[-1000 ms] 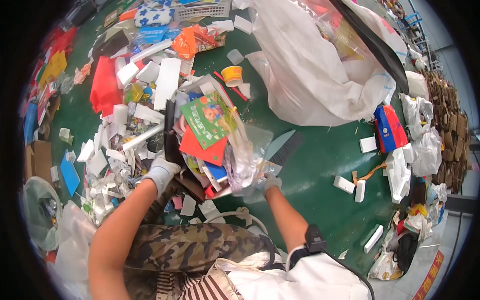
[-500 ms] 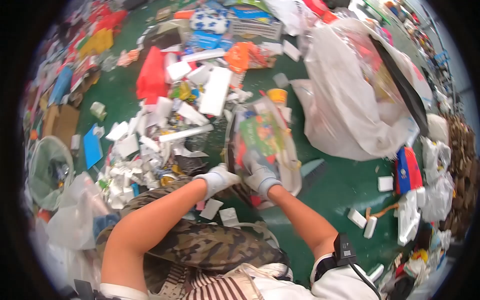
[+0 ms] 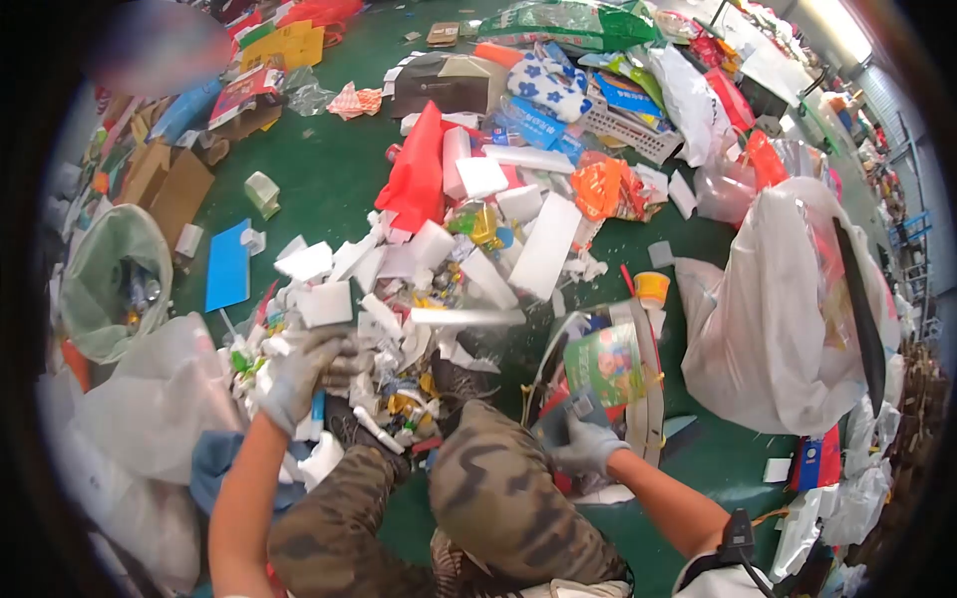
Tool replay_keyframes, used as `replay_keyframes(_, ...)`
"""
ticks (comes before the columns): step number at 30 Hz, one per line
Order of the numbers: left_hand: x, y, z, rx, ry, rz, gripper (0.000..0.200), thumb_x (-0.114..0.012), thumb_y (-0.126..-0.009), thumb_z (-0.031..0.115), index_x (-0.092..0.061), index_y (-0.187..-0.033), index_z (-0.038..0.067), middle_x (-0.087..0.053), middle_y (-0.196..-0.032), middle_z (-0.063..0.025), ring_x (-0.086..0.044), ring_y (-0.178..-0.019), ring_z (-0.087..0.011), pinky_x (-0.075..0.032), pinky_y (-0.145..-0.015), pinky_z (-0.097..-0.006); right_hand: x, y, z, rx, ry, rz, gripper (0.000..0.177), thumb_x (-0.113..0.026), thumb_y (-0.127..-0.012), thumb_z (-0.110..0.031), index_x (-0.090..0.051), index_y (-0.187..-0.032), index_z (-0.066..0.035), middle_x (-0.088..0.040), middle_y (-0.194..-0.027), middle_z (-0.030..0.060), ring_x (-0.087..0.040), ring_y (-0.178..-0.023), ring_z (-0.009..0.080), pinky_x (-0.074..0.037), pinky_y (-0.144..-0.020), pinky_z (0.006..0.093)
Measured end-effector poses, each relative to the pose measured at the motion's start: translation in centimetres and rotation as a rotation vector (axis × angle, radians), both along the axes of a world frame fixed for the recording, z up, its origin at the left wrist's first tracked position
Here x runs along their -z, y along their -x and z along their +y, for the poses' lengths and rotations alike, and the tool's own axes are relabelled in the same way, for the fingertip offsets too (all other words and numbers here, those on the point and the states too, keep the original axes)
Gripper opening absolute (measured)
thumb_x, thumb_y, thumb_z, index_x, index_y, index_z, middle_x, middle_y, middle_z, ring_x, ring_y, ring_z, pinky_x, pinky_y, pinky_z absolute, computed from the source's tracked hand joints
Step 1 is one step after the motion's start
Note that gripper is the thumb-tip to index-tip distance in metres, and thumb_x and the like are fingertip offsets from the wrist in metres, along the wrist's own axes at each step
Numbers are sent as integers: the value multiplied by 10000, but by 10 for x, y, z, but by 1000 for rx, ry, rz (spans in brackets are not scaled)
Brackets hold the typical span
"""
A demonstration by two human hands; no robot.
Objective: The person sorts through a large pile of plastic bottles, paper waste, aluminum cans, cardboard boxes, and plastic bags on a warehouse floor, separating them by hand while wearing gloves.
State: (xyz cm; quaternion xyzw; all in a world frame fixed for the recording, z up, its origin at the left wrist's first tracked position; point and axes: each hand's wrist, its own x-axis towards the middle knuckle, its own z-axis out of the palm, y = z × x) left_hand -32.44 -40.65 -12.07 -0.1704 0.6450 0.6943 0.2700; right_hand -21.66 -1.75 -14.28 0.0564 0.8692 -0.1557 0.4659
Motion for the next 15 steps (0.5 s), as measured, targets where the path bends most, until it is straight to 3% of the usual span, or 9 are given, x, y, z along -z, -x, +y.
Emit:
replay_keyframes(2,57,-19,-24,-110,-173,-54,404,-548,-874,270,-441,-1203,63,-583,-1001,-92,-615,-809,-175,-529,-672,-300,6,7,30,-124,137,-56,716,-605,-734,-507,-465,-1172,42,-593,-1037,228,-570,-985,333,-448,-819,358)
replay_keyframes(4,96,-33,-30,-223,-349,-129,396,-560,-866,239,-423,-1188,54,-586,-998,-92,-619,-774,-176,-527,-612,-291,-39,48,25,-281,102,-292,378,-550,-824,-389,-580,-1052,-88,-639,-883,118,-612,-798,248,-468,-725,334)
replay_keyframes(6,133,-43,-28,-275,-467,-139,379,-558,-863,259,-419,-1162,71,-578,-990,-98,-617,-779,-202,-533,-632,-319,-104,116,-8,-186,32,-548,331,-562,-832,-375,-619,-988,-89,-620,-777,21,-583,-668,92,-474,-584,255)
replay_keyframes(9,165,-47,-17,-405,-492,-234,354,-550,-861,229,-429,-1157,76,-587,-973,-93,-621,-745,-215,-530,-610,-304,-73,201,-1,-305,395,17,219,-566,-826,-203,-599,-997,-71,-635,-915,79,-610,-759,143,-492,-666,289)
replay_keyframes(10,174,-46,-19,-417,-505,-241,354,-550,-861,229,-429,-1157,76,-587,-973,-93,-621,-745,-215,-530,-610,-304,-77,238,-41,-263,202,143,246,-574,-825,-207,-589,-1026,-66,-625,-943,83,-599,-847,155,-473,-748,291)
replay_keyframes(11,182,-47,-23,-451,-460,-261,346,-564,-858,233,-451,-1147,79,-591,-945,-86,-618,-716,-193,-522,-576,-280,-35,273,-49,-151,314,313,250,-579,-819,-190,-591,-1037,-68,-621,-955,70,-585,-900,152,-448,-801,288)
replay_keyframes(12,187,-49,-26,-488,-410,-277,339,-577,-855,238,-472,-1137,82,-595,-917,-79,-614,-687,-171,-513,-543,-255,-36,302,-94,-160,459,401,447,-625,-789,-288,-525,-1155,-51,-594,-1032,96,-559,-978,181,-432,-833,299)
replay_keyframes(14,187,-45,-26,-555,-361,-236,302,-575,-859,215,-495,-1118,83,-599,-865,-64,-608,-646,-156,-504,-523,-232,67,382,-116,253,420,475,1049,-728,-606,-517,-220,-1346,26,-369,-1321,226,-422,-1193,314,-364,-971,352)
replay_keyframes(15,190,-47,-26,-561,-360,-259,295,-577,-857,218,-507,-1108,81,-599,-858,-60,-607,-646,-153,-505,-527,-238,70,402,-157,280,380,588,1021,-722,-619,-482,-213,-1353,13,-332,-1350,221,-399,-1215,319,-350,-990,354)
